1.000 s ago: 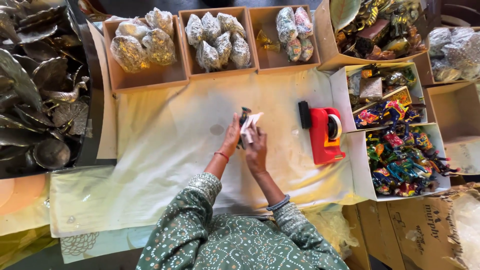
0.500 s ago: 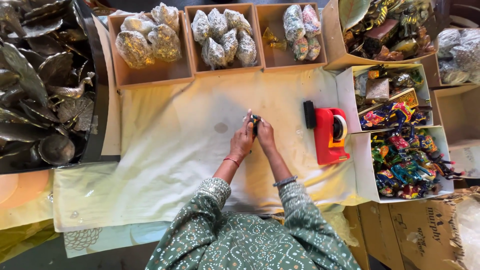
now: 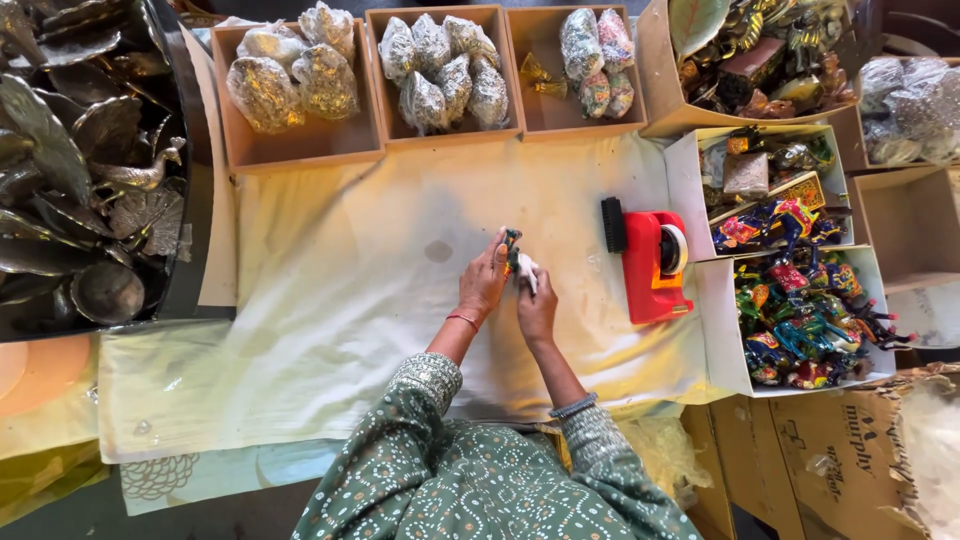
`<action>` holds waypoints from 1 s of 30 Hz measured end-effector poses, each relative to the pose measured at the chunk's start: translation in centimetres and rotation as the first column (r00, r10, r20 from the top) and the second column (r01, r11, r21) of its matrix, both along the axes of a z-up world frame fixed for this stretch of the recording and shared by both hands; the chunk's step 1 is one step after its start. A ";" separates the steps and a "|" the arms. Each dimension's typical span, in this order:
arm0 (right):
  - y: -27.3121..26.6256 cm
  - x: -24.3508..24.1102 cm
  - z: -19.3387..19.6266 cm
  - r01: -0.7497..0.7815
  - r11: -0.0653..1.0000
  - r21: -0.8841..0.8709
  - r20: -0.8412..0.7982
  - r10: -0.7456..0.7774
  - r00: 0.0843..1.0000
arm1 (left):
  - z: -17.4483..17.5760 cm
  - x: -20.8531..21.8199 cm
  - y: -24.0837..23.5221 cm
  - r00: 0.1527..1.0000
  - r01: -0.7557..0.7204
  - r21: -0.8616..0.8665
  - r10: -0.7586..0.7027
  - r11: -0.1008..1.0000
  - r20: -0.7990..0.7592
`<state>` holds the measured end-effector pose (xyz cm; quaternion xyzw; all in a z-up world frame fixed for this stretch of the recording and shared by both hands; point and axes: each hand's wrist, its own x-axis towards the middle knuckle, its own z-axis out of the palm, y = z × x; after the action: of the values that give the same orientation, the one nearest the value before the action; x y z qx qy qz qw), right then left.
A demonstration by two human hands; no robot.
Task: The person sits at a workbench and wraps small painted animal figurines in plastic bubble wrap, pressing the wrap around each one. They place each wrapped figurine into a compartment of a cardboard box, then pick the next unwrapped figurine from a box of colorful ornaments and repeat the wrapping.
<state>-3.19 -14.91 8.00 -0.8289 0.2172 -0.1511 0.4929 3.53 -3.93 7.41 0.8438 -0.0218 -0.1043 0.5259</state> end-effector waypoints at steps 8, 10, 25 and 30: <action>1.1 1.0 7.6 -0.030 0.995 0.096 0.199 0.011 0.980 | 2.2 0.0 0.4 0.997 0.058 0.065 -0.061 0.996 0.037; 2.4 2.4 10.0 -0.139 0.990 -0.039 0.266 0.144 0.953 | 1.4 0.0 0.1 0.992 0.083 0.109 -0.092 0.991 0.086; -4.6 7.6 0.4 -0.213 0.759 0.616 -0.039 0.299 0.953 | 2.7 -0.3 -1.8 0.979 0.119 0.251 -0.156 0.961 0.130; -3.0 4.1 -1.9 -0.181 0.587 0.789 0.172 0.072 0.983 | 4.0 -0.5 -2.3 0.987 0.114 0.254 -0.139 0.961 0.080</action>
<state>0.94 -17.87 6.10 -0.5216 0.1721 -0.0521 0.8340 3.07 -6.25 11.39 0.9039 -0.0882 -0.0984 0.4068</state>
